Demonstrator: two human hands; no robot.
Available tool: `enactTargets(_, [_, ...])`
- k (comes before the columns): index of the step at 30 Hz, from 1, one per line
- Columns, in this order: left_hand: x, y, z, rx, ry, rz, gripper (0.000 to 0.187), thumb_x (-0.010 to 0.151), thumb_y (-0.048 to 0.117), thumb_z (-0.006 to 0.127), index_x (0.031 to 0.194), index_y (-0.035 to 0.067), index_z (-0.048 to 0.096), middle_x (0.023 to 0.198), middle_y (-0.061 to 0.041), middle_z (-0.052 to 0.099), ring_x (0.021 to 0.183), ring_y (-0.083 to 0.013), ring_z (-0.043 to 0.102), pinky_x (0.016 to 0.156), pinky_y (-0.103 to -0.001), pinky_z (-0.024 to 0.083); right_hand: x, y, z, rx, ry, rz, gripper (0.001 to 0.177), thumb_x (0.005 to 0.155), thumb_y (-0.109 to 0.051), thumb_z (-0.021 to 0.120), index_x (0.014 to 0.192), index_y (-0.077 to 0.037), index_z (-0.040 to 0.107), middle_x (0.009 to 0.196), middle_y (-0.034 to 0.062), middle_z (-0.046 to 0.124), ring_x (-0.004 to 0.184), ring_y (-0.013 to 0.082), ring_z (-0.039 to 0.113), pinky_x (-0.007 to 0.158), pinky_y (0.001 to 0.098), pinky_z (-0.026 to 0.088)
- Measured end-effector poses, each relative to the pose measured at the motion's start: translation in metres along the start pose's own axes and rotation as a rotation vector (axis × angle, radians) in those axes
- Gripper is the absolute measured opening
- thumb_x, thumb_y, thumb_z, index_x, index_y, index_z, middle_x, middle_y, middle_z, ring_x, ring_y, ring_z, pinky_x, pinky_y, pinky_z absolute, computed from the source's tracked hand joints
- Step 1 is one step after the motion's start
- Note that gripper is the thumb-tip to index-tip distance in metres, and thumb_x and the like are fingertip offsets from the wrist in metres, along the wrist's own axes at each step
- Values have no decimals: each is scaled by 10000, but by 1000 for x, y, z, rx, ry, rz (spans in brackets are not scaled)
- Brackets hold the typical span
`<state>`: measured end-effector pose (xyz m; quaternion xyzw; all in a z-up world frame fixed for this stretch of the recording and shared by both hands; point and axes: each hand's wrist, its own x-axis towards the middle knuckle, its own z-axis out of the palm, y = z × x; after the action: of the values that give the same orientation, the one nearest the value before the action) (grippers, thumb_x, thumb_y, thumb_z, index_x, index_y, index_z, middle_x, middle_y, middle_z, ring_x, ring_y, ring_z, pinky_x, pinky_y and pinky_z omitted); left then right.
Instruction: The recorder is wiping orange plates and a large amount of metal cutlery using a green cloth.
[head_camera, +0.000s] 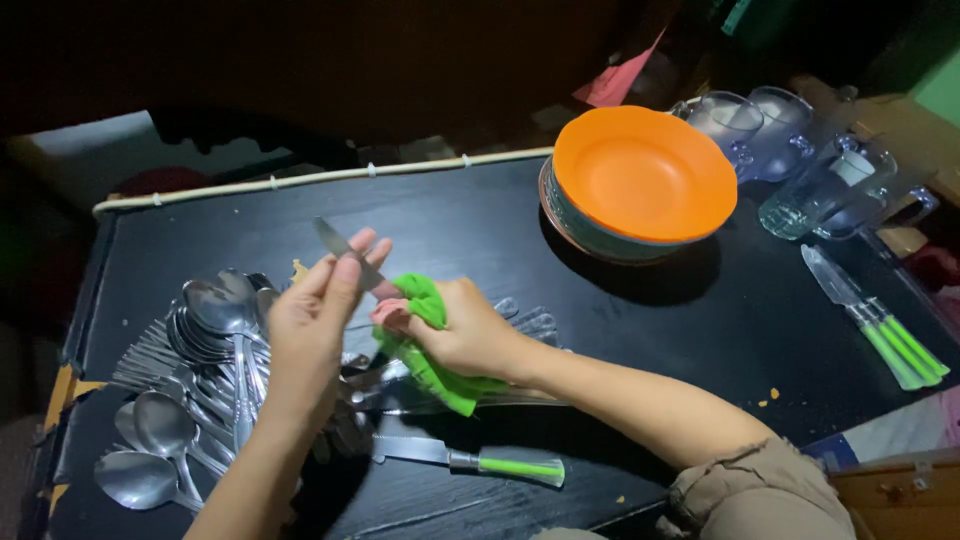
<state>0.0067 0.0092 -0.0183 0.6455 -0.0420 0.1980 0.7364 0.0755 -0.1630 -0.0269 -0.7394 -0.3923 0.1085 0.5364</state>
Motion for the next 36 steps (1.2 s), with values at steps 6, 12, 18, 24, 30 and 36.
enactTargets(6, [1, 9, -14, 80, 120, 69, 345, 1080, 252, 567, 1195, -48, 692, 1189, -188, 751, 1143, -204, 703, 1095, -323, 512, 2, 11, -19, 303, -410, 61, 285, 1005, -192, 637, 1223, -21, 706, 1129, 54, 761, 1025, 121, 693, 934, 285, 548])
enactTargets(12, [0, 18, 0, 29, 192, 99, 315, 1075, 217, 551, 1220, -37, 665, 1181, -167, 744, 1120, -165, 737, 1055, -291, 548, 2, 0, -18, -60, -294, -37, 223, 990, -213, 635, 1113, -57, 737, 1053, 53, 807, 945, 120, 766, 860, 293, 587])
enactTargets(18, [-5, 9, -2, 90, 188, 34, 299, 1077, 177, 564, 1150, -69, 716, 1142, -192, 770, 1050, -170, 701, 958, -276, 504, -5, 23, -1, 58, -168, -72, 230, 980, -177, 617, 1155, -50, 695, 1025, 80, 798, 959, 172, 772, 862, 319, 606])
enactTargets(24, [3, 10, -24, -123, 377, 183, 252, 1102, 142, 565, 1048, -83, 665, 1233, -169, 694, 1097, -243, 735, 1016, -379, 620, 11, -22, -48, -350, -358, -100, 221, 1003, -271, 607, 1117, -128, 732, 905, 39, 795, 788, 195, 792, 705, 334, 607])
enactTargets(30, [-5, 33, -2, -219, 423, 74, 292, 1082, 186, 526, 1239, -43, 616, 1243, -239, 696, 1011, -282, 755, 866, -393, 647, -20, -79, -74, -847, -35, -200, 270, 905, -256, 724, 1169, -199, 739, 934, 31, 753, 785, 218, 738, 630, 358, 571])
enactTargets(36, [-27, 16, 29, -232, 350, 12, 339, 1109, 206, 517, 1213, -114, 555, 1339, -236, 660, 1054, -337, 747, 829, -392, 630, -54, -73, -53, -920, 146, -377, 527, 768, -201, 824, 1275, -165, 685, 881, 25, 709, 792, 253, 676, 626, 386, 531])
